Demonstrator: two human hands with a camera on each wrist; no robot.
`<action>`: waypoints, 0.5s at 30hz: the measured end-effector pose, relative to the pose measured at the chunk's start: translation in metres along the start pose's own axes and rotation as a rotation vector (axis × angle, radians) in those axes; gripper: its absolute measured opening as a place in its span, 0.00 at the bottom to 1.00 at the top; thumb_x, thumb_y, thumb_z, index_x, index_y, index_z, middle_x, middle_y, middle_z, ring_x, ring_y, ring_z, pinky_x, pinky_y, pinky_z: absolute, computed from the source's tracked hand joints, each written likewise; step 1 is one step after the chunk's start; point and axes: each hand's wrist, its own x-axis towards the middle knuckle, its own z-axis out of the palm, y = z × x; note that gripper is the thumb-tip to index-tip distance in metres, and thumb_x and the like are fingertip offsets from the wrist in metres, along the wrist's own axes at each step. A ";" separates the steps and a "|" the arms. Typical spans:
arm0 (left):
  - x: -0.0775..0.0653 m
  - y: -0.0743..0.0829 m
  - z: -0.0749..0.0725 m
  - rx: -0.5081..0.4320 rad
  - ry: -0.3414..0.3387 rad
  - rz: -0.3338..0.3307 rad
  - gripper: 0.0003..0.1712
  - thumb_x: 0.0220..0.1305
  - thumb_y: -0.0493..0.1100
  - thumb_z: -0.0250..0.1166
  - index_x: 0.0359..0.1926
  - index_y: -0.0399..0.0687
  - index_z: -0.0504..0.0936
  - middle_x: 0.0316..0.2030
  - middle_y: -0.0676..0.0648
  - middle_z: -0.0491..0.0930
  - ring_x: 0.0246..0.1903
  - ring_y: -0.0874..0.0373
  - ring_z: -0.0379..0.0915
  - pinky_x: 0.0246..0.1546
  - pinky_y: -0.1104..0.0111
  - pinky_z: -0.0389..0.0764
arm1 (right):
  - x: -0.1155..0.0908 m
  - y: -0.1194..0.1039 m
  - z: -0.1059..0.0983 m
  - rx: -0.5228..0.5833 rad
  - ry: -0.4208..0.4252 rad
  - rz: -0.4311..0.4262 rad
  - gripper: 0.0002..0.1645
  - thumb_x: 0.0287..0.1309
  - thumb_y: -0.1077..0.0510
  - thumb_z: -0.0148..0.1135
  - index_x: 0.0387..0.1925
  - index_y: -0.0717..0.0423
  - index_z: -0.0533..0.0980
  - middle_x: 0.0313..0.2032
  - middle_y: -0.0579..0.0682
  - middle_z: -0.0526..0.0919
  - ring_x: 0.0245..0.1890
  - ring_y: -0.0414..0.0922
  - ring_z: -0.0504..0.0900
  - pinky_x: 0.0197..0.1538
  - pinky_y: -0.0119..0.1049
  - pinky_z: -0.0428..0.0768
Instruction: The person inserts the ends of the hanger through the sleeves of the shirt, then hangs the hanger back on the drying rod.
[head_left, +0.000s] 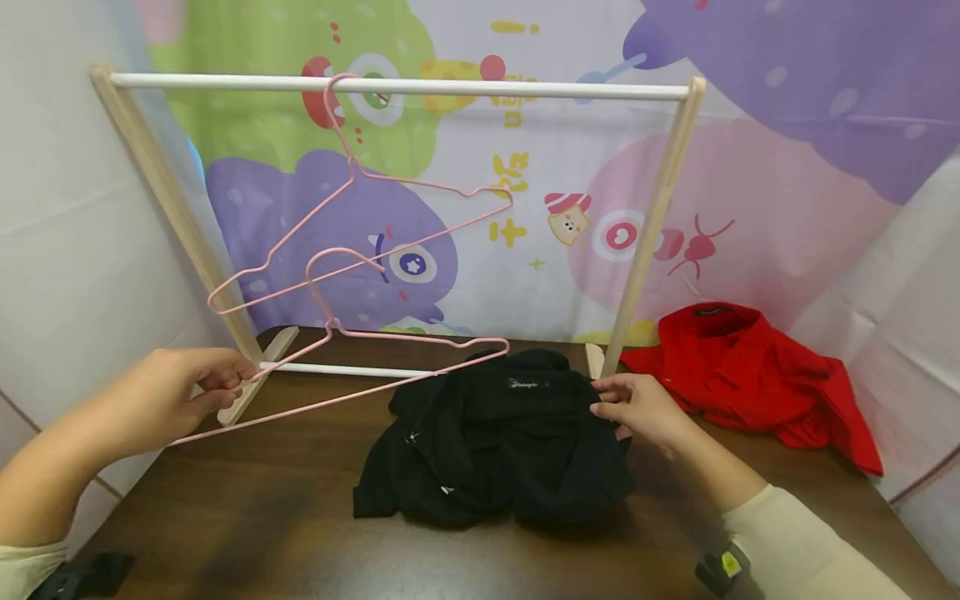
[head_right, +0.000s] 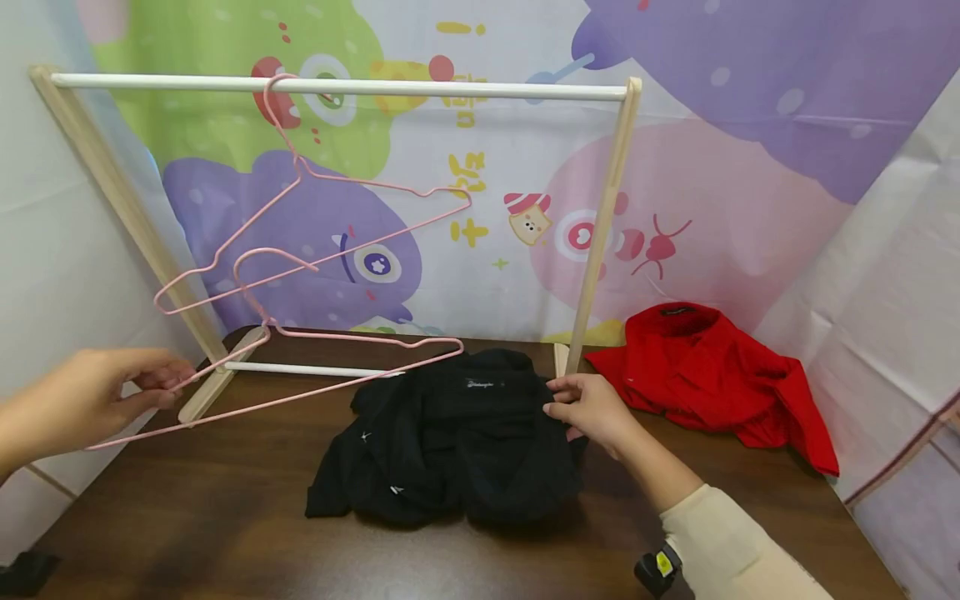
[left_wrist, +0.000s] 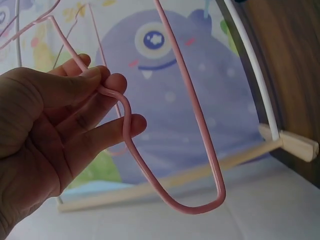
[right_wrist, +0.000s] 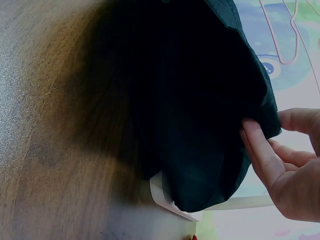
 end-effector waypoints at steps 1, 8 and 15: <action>0.003 0.002 0.002 -0.003 0.001 0.008 0.22 0.41 0.23 0.73 0.37 0.47 0.82 0.25 0.68 0.74 0.26 0.74 0.70 0.23 0.70 0.73 | 0.000 0.000 -0.001 -0.002 0.002 0.001 0.28 0.59 0.64 0.65 0.59 0.72 0.71 0.48 0.67 0.80 0.40 0.50 0.81 0.34 0.46 0.84; 0.022 0.015 0.016 -0.057 0.007 0.061 0.22 0.42 0.21 0.70 0.34 0.51 0.81 0.25 0.67 0.74 0.25 0.72 0.70 0.22 0.71 0.73 | 0.001 -0.004 -0.004 -0.007 0.005 0.001 0.28 0.59 0.63 0.65 0.59 0.72 0.71 0.49 0.67 0.80 0.41 0.50 0.81 0.34 0.44 0.84; 0.036 0.021 0.028 -0.083 -0.007 0.119 0.24 0.40 0.20 0.69 0.34 0.51 0.80 0.25 0.66 0.73 0.25 0.70 0.69 0.23 0.70 0.73 | -0.001 -0.005 -0.005 -0.005 0.011 -0.010 0.28 0.58 0.64 0.66 0.58 0.72 0.71 0.49 0.68 0.80 0.39 0.48 0.81 0.32 0.43 0.84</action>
